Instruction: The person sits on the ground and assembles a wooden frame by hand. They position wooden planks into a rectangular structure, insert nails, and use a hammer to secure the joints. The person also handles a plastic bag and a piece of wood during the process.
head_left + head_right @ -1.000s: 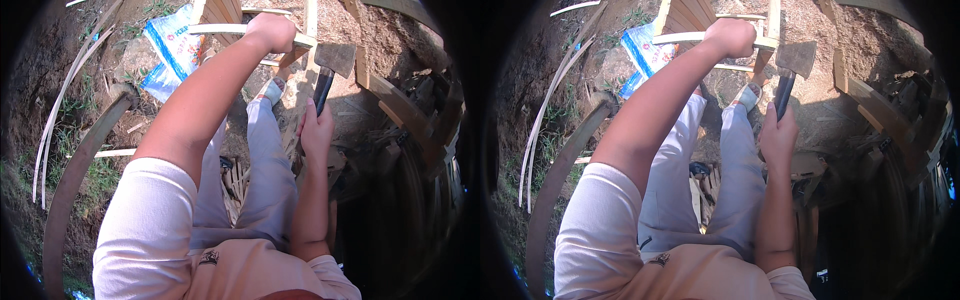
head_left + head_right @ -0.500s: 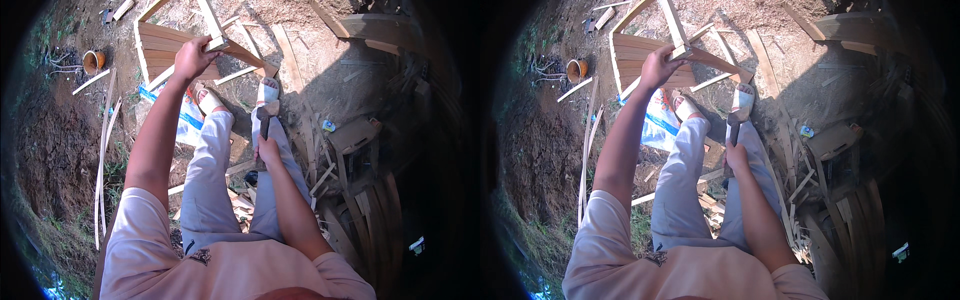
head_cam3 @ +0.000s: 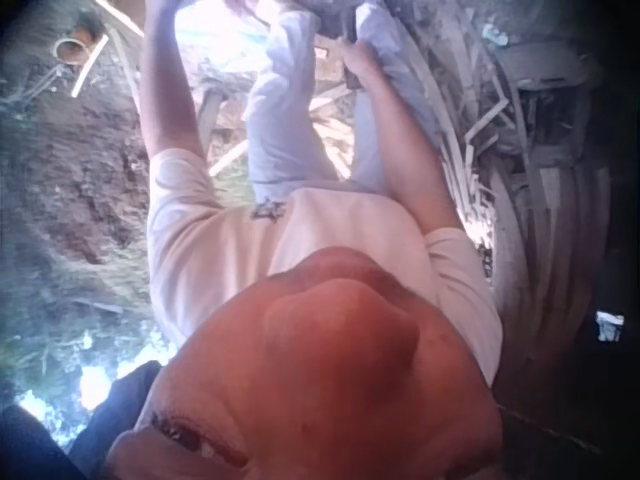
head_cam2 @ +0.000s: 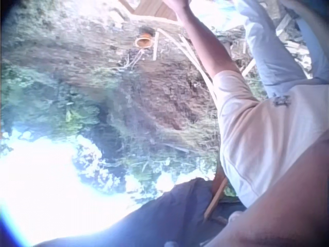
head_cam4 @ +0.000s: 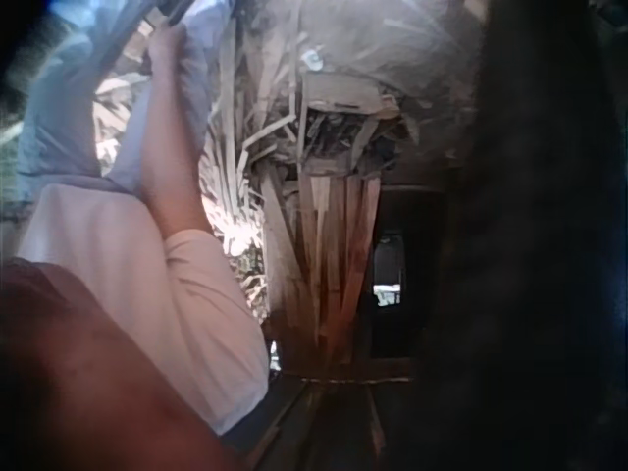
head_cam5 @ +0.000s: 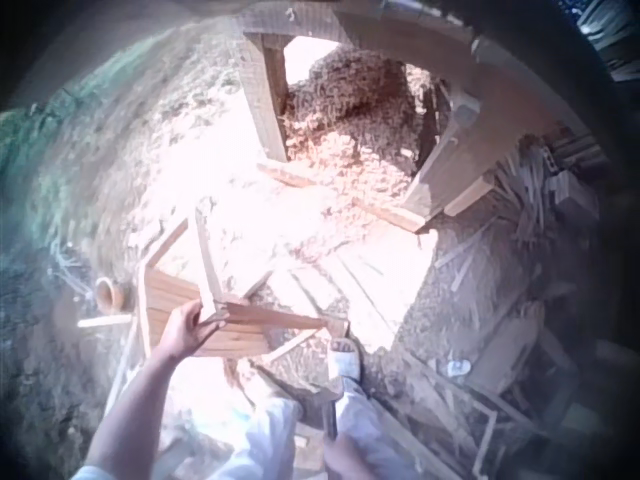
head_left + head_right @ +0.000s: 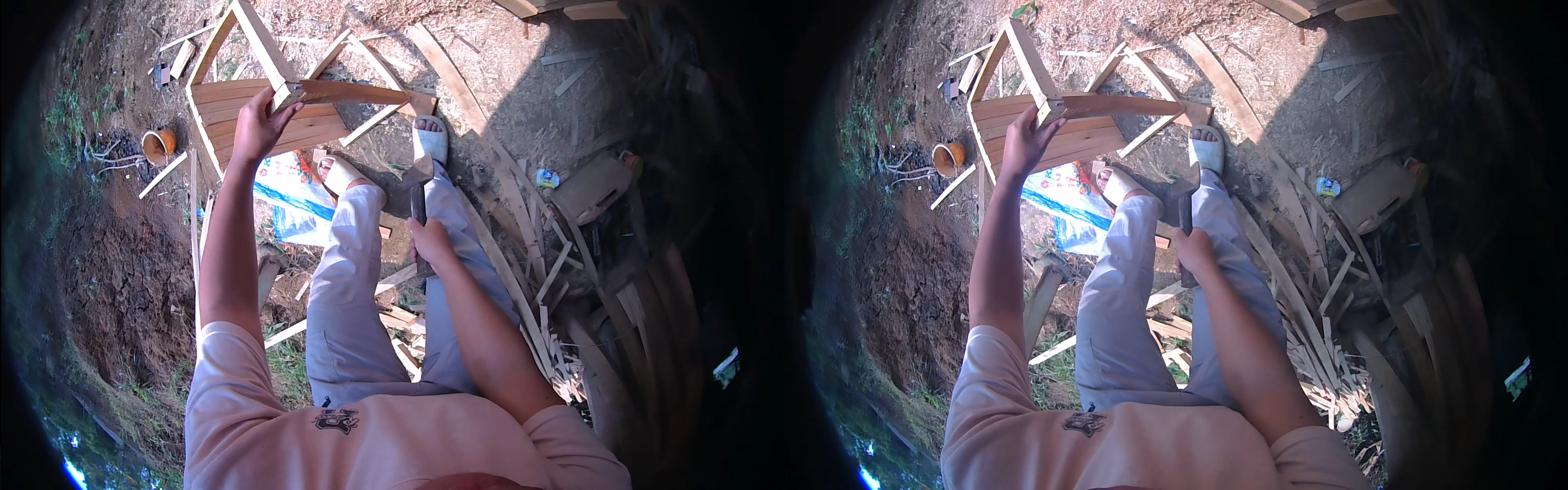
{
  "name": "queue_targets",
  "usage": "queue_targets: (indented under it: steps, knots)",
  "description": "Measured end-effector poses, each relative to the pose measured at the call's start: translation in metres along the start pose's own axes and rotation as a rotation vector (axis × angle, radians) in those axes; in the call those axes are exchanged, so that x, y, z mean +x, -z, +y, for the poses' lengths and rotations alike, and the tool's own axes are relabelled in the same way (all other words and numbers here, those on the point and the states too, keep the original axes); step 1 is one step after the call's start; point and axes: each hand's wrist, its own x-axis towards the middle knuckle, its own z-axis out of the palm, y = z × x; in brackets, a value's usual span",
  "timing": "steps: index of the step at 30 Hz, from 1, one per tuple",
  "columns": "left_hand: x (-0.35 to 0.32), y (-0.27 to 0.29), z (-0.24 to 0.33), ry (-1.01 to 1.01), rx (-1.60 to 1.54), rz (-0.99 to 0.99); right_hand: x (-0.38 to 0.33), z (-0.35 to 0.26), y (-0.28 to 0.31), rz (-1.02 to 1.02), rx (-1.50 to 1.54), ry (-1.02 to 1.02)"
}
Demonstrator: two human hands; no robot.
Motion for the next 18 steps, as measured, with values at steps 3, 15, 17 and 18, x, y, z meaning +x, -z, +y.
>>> queue_targets:
  steps: [3, 15, 17, 18]
  knots:
    - [-0.003, -0.008, -0.016, 0.015, -0.03, -0.006, 0.006, -0.002, 0.005, 0.032, 0.071, 0.008]
    - [-0.028, 0.009, -0.063, 0.278, -0.139, 0.031, 0.131, -0.037, 0.138, 0.506, -0.826, 0.14]
    - [-0.039, 0.011, -0.066, 0.267, -0.294, 0.076, 0.151, -0.045, 0.16, 0.605, -0.824, 0.076]
    - [-0.042, 0.014, -0.059, 0.281, -0.258, 0.085, 0.171, -0.035, 0.175, 0.683, -0.831, 0.07]
